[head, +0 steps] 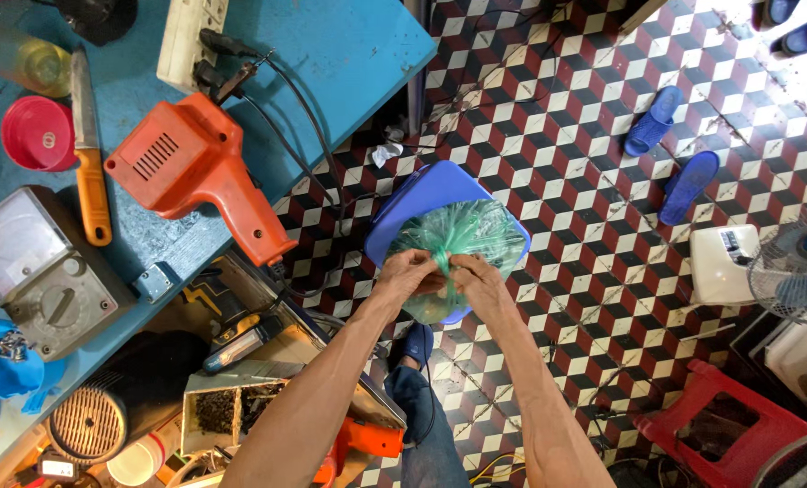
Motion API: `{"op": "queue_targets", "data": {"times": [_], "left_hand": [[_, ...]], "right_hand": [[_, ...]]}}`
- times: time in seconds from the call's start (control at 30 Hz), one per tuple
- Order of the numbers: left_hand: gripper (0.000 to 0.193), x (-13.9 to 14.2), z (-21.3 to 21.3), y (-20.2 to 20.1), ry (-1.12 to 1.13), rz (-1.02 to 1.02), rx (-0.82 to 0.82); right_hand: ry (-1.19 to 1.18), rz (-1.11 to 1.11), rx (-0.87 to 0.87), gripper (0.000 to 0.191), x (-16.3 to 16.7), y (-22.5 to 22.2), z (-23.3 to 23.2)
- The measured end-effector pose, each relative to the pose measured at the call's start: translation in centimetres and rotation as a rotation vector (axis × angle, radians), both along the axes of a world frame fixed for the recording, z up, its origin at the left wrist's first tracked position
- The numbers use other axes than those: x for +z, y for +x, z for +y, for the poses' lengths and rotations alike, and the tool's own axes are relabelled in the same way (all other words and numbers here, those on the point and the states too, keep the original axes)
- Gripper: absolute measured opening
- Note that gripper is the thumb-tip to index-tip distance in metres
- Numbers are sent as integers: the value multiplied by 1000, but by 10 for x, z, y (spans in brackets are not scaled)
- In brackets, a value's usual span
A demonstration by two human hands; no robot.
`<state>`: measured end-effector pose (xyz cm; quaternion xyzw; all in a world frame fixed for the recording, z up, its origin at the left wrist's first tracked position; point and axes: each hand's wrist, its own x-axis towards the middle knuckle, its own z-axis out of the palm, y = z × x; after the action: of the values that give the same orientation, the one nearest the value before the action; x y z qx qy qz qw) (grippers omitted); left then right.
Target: The person works at a cluttered workbench, handling small electrical components and tools. They wipe a component with a cloth, use pliers to manipulate a small metal ring, and place parts into a motor housing. The person also ties a plastic bag and disposes of it in a bin before returning to the components.
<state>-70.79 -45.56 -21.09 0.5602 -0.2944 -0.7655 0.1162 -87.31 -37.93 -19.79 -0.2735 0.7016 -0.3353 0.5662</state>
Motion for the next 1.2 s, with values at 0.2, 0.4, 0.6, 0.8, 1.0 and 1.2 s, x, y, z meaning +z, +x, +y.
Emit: {"op": "queue_targets", "data": {"times": [0.2, 0.4, 0.6, 0.8, 1.0, 1.2], "left_hand": [[25, 6, -18, 5, 162, 157, -28], [18, 16, -44, -14, -240, -252, -358], [12, 9, -57, -34, -724, -556, -348], [11, 6, -52, -55, -685, -618, -279], [11, 6, -44, -65, -755, -670, -286], [15, 12, -63, -59, -666, -693, -447]], "right_hand": [[-102, -323, -118, 34, -1, 4, 5], [-354, 653, 190, 25, 31, 26, 1], [-107, 361, 23, 15, 52, 28, -4], [-136, 434, -41, 13, 57, 44, 19], [-168, 575, -14, 13, 64, 52, 32], [-319, 631, 100, 32, 83, 52, 82]]}}
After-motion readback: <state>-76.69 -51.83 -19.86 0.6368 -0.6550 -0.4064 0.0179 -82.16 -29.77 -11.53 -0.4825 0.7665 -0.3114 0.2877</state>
